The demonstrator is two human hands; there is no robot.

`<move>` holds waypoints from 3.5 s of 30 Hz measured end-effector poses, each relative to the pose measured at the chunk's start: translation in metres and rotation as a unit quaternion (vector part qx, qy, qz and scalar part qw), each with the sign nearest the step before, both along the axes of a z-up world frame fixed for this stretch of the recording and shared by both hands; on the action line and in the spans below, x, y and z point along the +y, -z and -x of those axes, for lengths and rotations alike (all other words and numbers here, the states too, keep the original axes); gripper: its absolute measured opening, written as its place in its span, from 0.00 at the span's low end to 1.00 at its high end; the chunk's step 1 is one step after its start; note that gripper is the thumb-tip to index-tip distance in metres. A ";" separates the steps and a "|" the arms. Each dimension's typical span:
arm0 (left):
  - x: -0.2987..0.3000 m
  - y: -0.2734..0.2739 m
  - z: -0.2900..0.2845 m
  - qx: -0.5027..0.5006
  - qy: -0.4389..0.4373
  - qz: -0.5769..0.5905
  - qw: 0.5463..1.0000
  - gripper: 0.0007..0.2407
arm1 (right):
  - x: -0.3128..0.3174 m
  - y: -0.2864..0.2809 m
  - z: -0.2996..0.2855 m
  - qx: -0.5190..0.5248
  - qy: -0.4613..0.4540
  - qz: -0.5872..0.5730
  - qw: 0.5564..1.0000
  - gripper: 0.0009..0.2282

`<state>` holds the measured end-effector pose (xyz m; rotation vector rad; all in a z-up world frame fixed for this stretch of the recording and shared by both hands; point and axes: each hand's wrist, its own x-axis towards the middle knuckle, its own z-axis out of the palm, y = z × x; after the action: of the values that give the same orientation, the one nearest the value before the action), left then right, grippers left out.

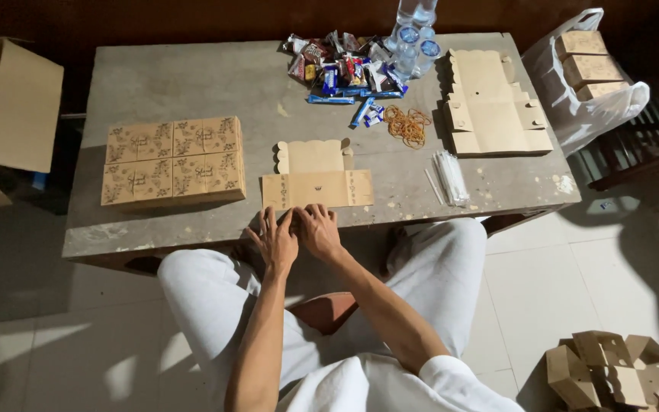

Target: Folding a pre-cut cardboard box into its final shape on a work surface.

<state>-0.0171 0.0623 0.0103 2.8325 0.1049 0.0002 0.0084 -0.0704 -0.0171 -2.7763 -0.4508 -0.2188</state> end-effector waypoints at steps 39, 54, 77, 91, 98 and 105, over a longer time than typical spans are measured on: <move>0.004 0.009 -0.002 -0.106 0.001 0.042 0.993 0.15 | -0.111 -0.041 0.009 0.056 0.153 0.036 0.986 0.11; 0.007 0.014 -0.009 -0.095 0.011 0.034 0.995 0.14 | -0.138 -0.057 0.012 0.098 0.193 0.028 0.976 0.15; -0.016 -0.008 0.002 -0.093 0.037 0.024 0.995 0.19 | -0.149 -0.039 0.006 0.064 0.209 0.046 0.975 0.13; -0.123 -0.001 -0.014 -0.058 0.223 0.002 0.973 0.24 | -0.144 -0.044 0.010 0.045 0.198 0.059 0.977 0.13; -0.111 0.011 -0.015 -0.105 0.154 -0.002 0.982 0.17 | -0.147 -0.042 0.011 0.054 0.196 0.066 0.977 0.13; -0.056 0.012 -0.019 -0.119 0.098 0.013 0.988 0.15 | -0.143 -0.049 0.012 0.056 0.201 0.061 0.976 0.13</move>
<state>0.0014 0.0061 -0.0013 2.7798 -0.2249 0.2896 -0.0034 -0.2133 0.0320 -2.9550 0.1366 -0.1266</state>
